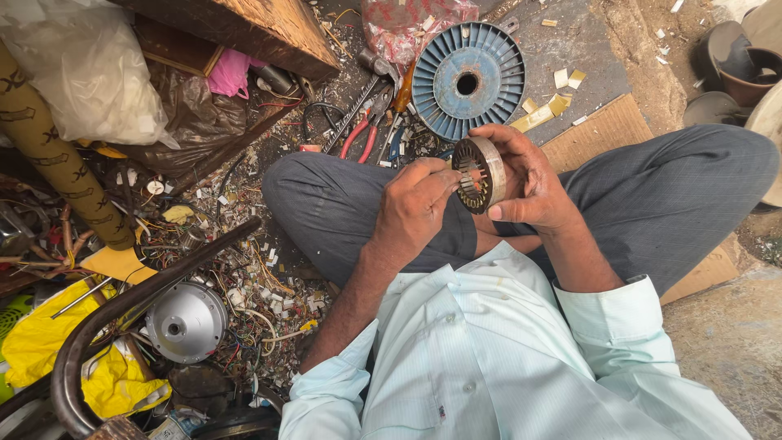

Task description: The person sits on the floor and repairs a motor stator by hand. They insert small copper wire pieces into the stator slots, fold them, and use scissors to trim the excess wire. The person repeats this process for multiple slots on the stator.

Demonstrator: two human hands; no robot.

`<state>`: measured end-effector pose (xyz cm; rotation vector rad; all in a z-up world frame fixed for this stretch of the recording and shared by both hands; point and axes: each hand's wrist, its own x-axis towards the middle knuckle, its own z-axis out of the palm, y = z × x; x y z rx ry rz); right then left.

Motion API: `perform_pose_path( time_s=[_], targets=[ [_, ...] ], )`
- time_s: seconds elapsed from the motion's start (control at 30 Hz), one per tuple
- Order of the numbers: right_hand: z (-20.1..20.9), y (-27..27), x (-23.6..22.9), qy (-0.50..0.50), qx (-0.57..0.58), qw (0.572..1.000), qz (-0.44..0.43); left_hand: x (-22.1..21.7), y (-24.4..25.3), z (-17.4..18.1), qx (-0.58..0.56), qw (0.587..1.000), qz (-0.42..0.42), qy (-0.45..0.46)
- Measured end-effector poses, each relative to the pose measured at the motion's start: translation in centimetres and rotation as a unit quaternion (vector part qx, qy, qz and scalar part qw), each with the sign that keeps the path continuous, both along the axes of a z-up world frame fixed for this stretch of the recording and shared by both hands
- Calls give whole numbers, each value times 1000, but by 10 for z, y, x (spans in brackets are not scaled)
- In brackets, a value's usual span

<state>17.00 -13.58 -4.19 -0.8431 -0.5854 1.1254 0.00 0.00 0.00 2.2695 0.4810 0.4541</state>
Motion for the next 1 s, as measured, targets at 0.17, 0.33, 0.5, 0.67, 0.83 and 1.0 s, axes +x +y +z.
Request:
perform_pose_path(
  time_s=[0.17, 0.33, 0.5, 0.67, 0.83, 1.0],
  targets=[
    [9, 1, 4, 7, -5, 1000, -2, -2, 5, 22, -100, 993, 33, -56],
    [9, 0, 0, -2, -1, 1000, 4, -4, 5, 7, -30, 994, 40, -102],
    [7, 0, 1, -8, -1, 1000, 20, -2, 5, 1, -34, 994, 22, -100],
    [10, -3, 2, -8, -4, 1000, 8, 0, 4, -2, -100, 989, 29, -101],
    [7, -1, 5, -5, 0, 1000, 9, 3, 5, -7, -124, 987, 26, -99],
    [4, 1, 4, -6, 1, 1000, 5, 5, 8, -9, -76, 995, -5, -70]
  ],
)
